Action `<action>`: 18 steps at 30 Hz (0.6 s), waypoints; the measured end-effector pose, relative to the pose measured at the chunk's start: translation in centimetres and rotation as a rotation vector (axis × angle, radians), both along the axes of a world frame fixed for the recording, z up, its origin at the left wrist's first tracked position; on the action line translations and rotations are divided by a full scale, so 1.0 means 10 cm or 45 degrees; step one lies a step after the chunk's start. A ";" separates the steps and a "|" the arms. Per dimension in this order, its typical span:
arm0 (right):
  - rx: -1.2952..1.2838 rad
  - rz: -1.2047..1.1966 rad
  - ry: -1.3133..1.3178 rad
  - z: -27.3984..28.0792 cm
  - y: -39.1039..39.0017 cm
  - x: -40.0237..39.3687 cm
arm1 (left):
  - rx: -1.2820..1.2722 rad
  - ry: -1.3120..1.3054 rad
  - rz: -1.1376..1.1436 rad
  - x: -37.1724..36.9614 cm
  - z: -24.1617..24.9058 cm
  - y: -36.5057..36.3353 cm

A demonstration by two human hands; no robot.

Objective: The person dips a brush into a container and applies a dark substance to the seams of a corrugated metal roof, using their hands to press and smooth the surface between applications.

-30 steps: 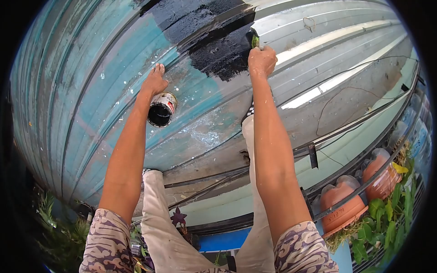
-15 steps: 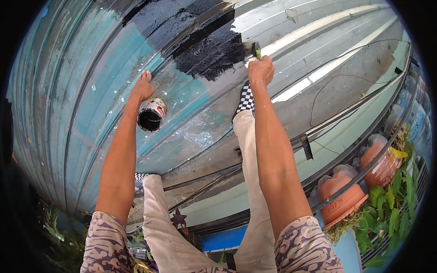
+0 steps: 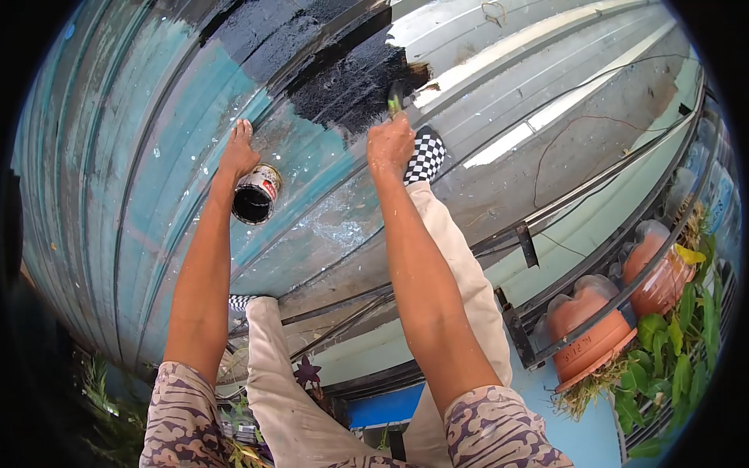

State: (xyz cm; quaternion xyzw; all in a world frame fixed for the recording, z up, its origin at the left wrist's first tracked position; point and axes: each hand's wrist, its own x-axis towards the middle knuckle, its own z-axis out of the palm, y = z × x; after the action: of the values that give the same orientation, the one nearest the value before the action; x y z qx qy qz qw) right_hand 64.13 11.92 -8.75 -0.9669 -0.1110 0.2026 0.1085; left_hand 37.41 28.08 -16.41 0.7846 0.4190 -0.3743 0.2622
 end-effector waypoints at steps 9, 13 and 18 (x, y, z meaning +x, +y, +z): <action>0.023 -0.373 0.427 0.06 0.02 0.83 | -0.114 -0.074 0.063 0.02 0.16 0.12; -0.049 0.256 -0.065 0.01 0.06 0.22 | -0.140 -0.087 0.040 -0.02 0.15 0.13; 0.053 0.105 0.724 -0.06 -0.04 0.60 | -0.163 -0.074 0.074 -0.02 0.10 0.18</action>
State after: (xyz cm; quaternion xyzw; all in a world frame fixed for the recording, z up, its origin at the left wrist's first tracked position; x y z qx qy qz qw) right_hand 70.17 11.49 -9.33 -0.8635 -0.1196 0.4675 0.1466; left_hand 37.22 29.91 -15.43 0.7643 0.4089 -0.3697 0.3347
